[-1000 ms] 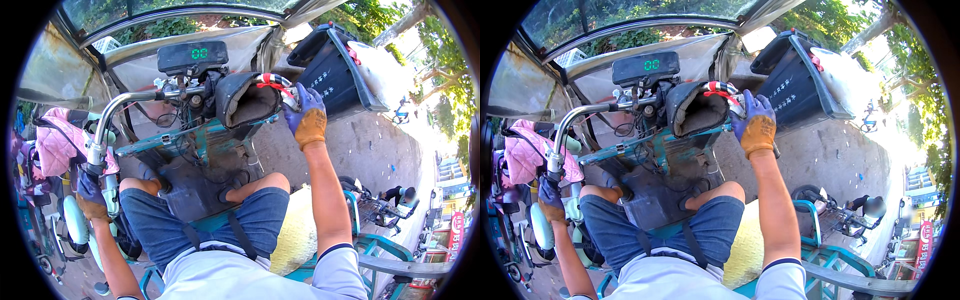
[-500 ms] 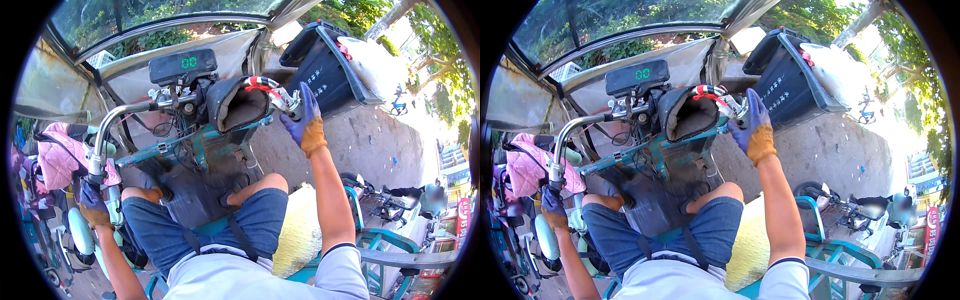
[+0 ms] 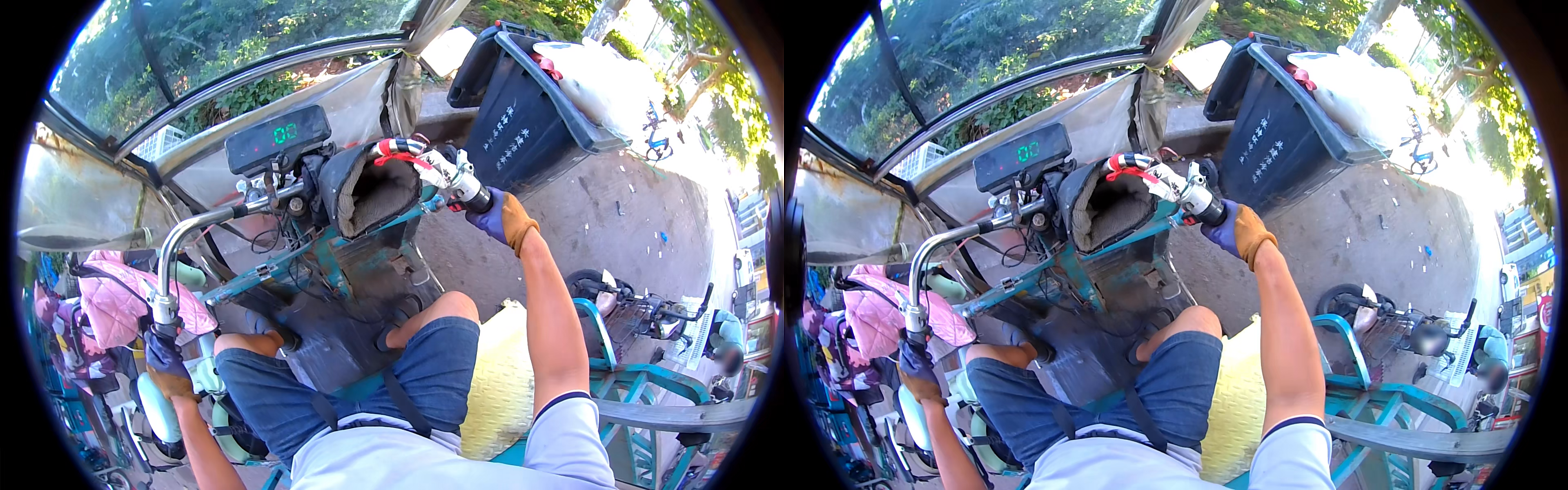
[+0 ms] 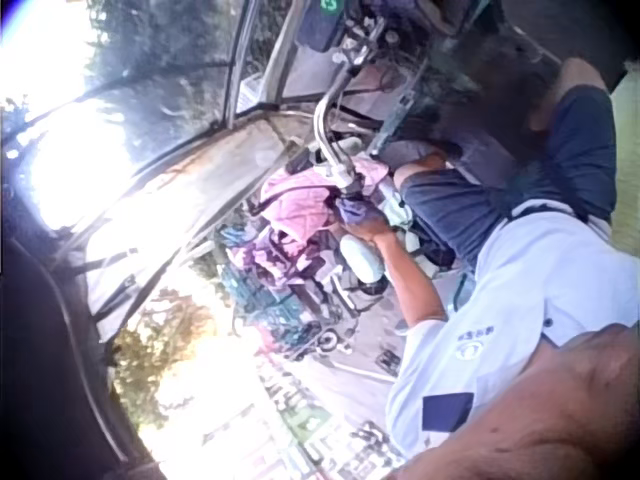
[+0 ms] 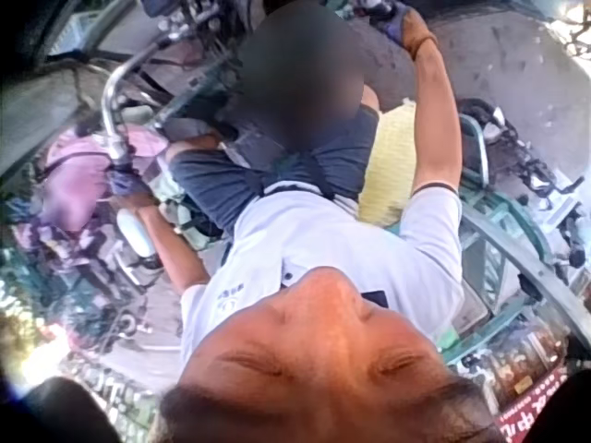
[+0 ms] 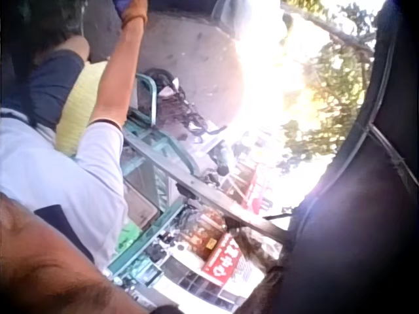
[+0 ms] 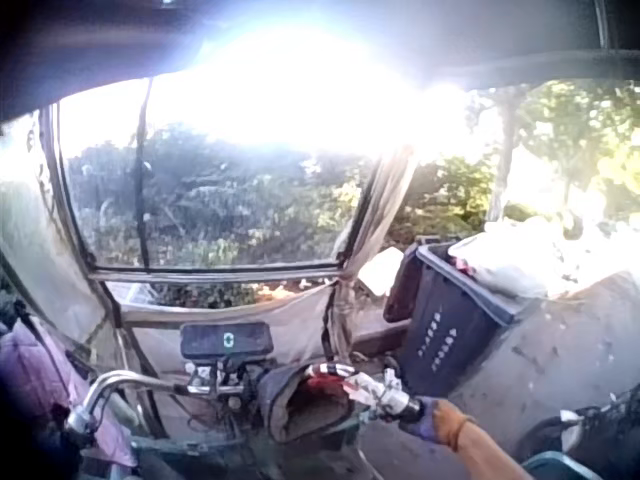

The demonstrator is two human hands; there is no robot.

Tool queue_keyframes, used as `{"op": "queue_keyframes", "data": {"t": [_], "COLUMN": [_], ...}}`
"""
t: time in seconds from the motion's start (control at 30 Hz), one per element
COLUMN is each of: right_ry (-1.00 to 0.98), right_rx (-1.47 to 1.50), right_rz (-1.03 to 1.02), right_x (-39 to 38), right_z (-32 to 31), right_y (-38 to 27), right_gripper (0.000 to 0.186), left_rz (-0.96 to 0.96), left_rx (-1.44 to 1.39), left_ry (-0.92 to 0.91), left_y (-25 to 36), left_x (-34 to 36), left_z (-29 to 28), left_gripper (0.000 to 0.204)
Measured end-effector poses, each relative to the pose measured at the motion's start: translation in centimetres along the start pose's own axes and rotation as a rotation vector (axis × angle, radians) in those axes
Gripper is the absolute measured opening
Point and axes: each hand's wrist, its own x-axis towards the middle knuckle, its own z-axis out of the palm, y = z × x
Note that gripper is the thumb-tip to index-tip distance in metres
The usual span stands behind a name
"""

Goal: The person sits on a teal three-wheeled vehicle and manipulates the handlebar controls and wiring. They repeatedly adjust the right handlebar grip and the digital display unit, pulling at wires and repositioning components. The person also briefly interacts with a yellow foam mat on the vehicle's floor.

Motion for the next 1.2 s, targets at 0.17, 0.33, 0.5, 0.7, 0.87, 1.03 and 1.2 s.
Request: {"op": "queue_keyframes", "data": {"t": [0.17, 0.33, 0.5, 0.7, 0.87, 1.03, 1.2], "right_ry": [0.070, 0.095, 0.152, 0.231, 0.383, 0.259, 0.044], "right_rx": [0.040, -0.011, -0.003, -0.042, -0.115, -0.015, 0.042], "right_rz": [-0.006, -0.007, -0.029, 0.028, -0.048, 0.007, -0.052], "right_x": [0.0, -0.2, -0.5, -0.6, -0.7, -0.6, 0.6], "right_z": [1.0, 1.0, 1.7, 2.5, 3.4, 2.7, 0.6], "right_y": [-0.4, -0.6, -0.8, -0.3, 0.0, 0.0, 1.1], "right_gripper": [0.031, 0.029, 0.027, 0.025, 0.024, 0.026, 0.030], "left_rz": [0.069, 0.132, 0.206, 0.178, 0.298, -0.072, 0.053], "left_rx": [0.037, 0.094, 0.118, 0.082, 0.171, -0.020, -0.113], "left_ry": [0.037, -0.047, -0.031, 0.036, 0.003, -0.170, 0.125], "left_y": [-1.0, -1.3, -2.4, -3.3, -4.0, 1.9, 6.3], "left_x": [0.3, 0.1, 0.3, 0.2, 0.7, 0.1, 0.0], "left_z": [-1.0, -1.2, -1.4, -0.3, -0.8, -1.9, -2.1], "left_gripper": [0.052, 0.049, 0.044, 0.041, 0.041, 0.040, 0.038]}}
